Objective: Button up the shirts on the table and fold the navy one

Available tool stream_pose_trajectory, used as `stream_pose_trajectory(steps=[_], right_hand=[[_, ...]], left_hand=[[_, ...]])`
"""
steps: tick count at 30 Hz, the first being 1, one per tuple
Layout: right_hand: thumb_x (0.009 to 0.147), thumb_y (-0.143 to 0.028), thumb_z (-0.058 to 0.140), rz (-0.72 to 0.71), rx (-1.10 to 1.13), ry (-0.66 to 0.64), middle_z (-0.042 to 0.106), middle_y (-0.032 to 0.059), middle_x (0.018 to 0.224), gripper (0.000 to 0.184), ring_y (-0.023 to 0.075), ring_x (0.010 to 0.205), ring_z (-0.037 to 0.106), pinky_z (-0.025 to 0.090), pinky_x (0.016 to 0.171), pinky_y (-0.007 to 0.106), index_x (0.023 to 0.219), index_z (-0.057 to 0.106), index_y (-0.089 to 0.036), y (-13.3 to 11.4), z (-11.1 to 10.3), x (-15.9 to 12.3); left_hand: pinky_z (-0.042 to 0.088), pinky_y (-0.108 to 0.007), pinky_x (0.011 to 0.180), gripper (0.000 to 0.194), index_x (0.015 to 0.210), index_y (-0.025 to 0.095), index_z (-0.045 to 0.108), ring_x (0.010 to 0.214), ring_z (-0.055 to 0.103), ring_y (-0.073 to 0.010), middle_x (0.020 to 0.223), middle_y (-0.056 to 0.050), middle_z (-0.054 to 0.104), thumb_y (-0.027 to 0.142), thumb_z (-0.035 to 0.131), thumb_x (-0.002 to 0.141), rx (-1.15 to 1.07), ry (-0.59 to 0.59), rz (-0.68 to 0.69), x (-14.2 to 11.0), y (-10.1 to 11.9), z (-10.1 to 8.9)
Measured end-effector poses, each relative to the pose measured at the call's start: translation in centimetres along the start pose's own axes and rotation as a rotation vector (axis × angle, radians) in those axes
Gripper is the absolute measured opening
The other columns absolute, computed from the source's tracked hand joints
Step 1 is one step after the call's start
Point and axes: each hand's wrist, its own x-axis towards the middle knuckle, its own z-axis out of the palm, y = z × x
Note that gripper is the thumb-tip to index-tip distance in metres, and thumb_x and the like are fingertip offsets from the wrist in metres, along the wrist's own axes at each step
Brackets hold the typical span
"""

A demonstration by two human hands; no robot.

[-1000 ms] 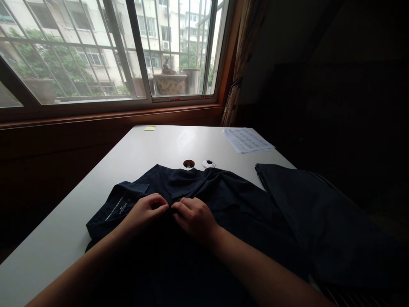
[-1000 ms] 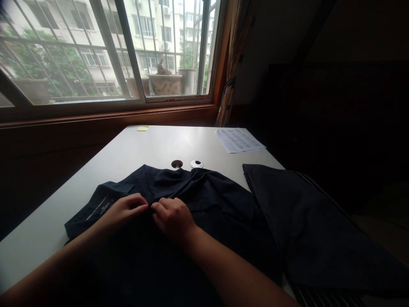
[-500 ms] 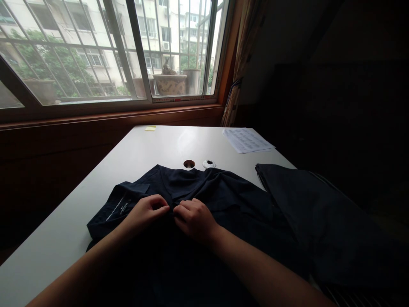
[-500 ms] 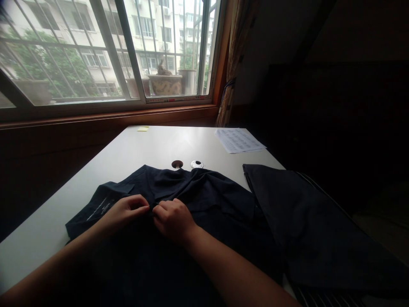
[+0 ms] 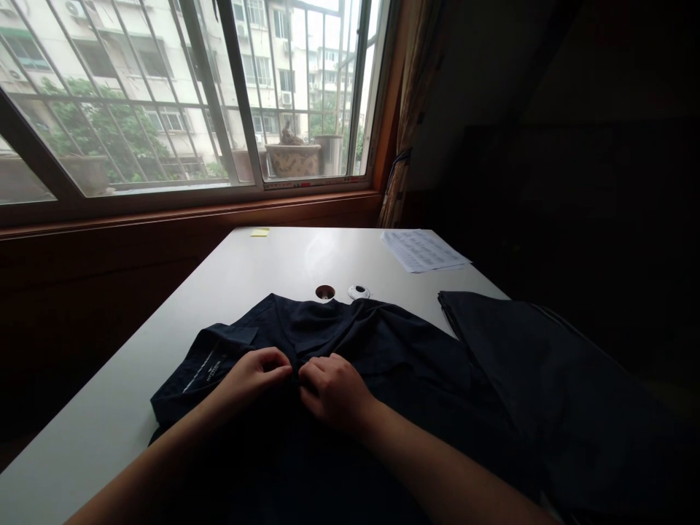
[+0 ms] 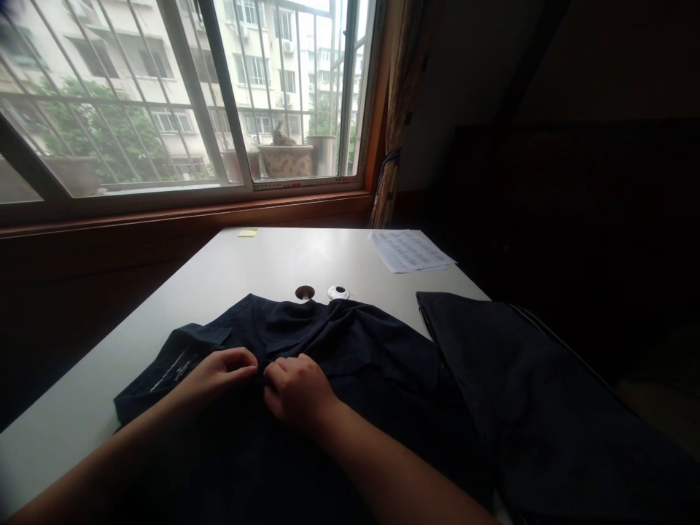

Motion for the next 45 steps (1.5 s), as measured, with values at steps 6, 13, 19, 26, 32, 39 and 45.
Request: stream_pose_trajectory(steps=[6, 13, 19, 26, 32, 39, 45], right_hand=[[0.087, -0.023, 0.058, 0.041, -0.057, -0.035, 0.066, 0.0022, 0.081, 0.004, 0.0182, 0.077, 0.062, 0.039, 0.073, 0.032, 0.084, 0.059, -0.020, -0.2, 0.2, 0.0], [0.088, -0.022, 0.056, 0.072, -0.051, -0.060, 0.068, 0.0024, 0.084, 0.006, 0.0189, 0.081, 0.064, 0.039, 0.081, 0.034, 0.086, 0.060, -0.020, -0.2, 0.6, -0.3], [0.091, -0.024, 0.052, 0.102, -0.014, -0.084, 0.069, 0.0021, 0.086, 0.010, 0.0189, 0.084, 0.064, 0.038, 0.084, 0.034, 0.086, 0.060, -0.020, -0.3, 0.4, -0.2], [0.089, -0.024, 0.053, 0.119, -0.022, -0.076, 0.068, 0.0014, 0.085, 0.008, 0.0192, 0.083, 0.064, 0.037, 0.085, 0.034, 0.084, 0.059, -0.021, -0.4, 0.4, -0.2], [0.088, -0.024, 0.054, 0.109, -0.028, -0.047, 0.068, -0.0004, 0.083, 0.008, 0.0182, 0.081, 0.063, 0.036, 0.083, 0.033, 0.084, 0.059, -0.022, -0.2, 0.7, -0.3], [0.087, -0.025, 0.055, 0.078, -0.043, -0.029, 0.067, 0.0008, 0.080, 0.009, 0.0172, 0.079, 0.061, 0.033, 0.077, 0.032, 0.079, 0.057, -0.021, -0.2, 0.9, -0.3], [0.088, -0.026, 0.055, 0.078, -0.055, -0.015, 0.066, 0.0001, 0.080, 0.010, 0.0165, 0.078, 0.060, 0.032, 0.079, 0.033, 0.079, 0.057, -0.021, -0.3, 0.9, -0.4]], left_hand=[[0.046, -0.027, 0.070, 0.029, 0.088, 0.015, 0.069, 0.076, 0.059, -0.0183, 0.080, -0.003, 0.065, 0.043, 0.066, 0.084, -0.041, -0.102, 0.014, 0.3, -0.7, -0.3], [0.047, -0.026, 0.069, 0.028, 0.092, 0.015, 0.069, 0.079, 0.060, -0.0185, 0.086, -0.003, 0.067, 0.042, 0.065, 0.085, 0.036, -0.103, 0.021, 0.0, -0.1, -0.3], [0.047, -0.026, 0.071, 0.029, 0.091, 0.014, 0.071, 0.081, 0.061, -0.0193, 0.086, -0.005, 0.067, 0.043, 0.066, 0.085, 0.117, -0.069, 0.048, -0.1, 0.3, -0.1], [0.048, -0.026, 0.071, 0.029, 0.084, 0.014, 0.073, 0.081, 0.062, -0.0187, 0.088, -0.006, 0.066, 0.042, 0.065, 0.086, 0.159, -0.036, 0.123, 0.1, -0.3, -0.2], [0.048, -0.024, 0.068, 0.025, 0.082, 0.015, 0.073, 0.077, 0.061, -0.0163, 0.086, -0.005, 0.065, 0.037, 0.064, 0.088, 0.233, -0.019, 0.173, 0.0, -0.6, 0.0], [0.045, -0.023, 0.063, 0.017, 0.077, 0.014, 0.070, 0.073, 0.059, -0.0146, 0.085, -0.005, 0.062, 0.027, 0.063, 0.086, 0.351, 0.020, 0.219, -0.2, -0.6, 0.5], [0.045, -0.022, 0.061, 0.011, 0.077, 0.014, 0.069, 0.072, 0.059, -0.0145, 0.084, -0.005, 0.061, 0.021, 0.063, 0.083, 0.416, 0.041, 0.222, -0.5, 0.0, 0.9]])
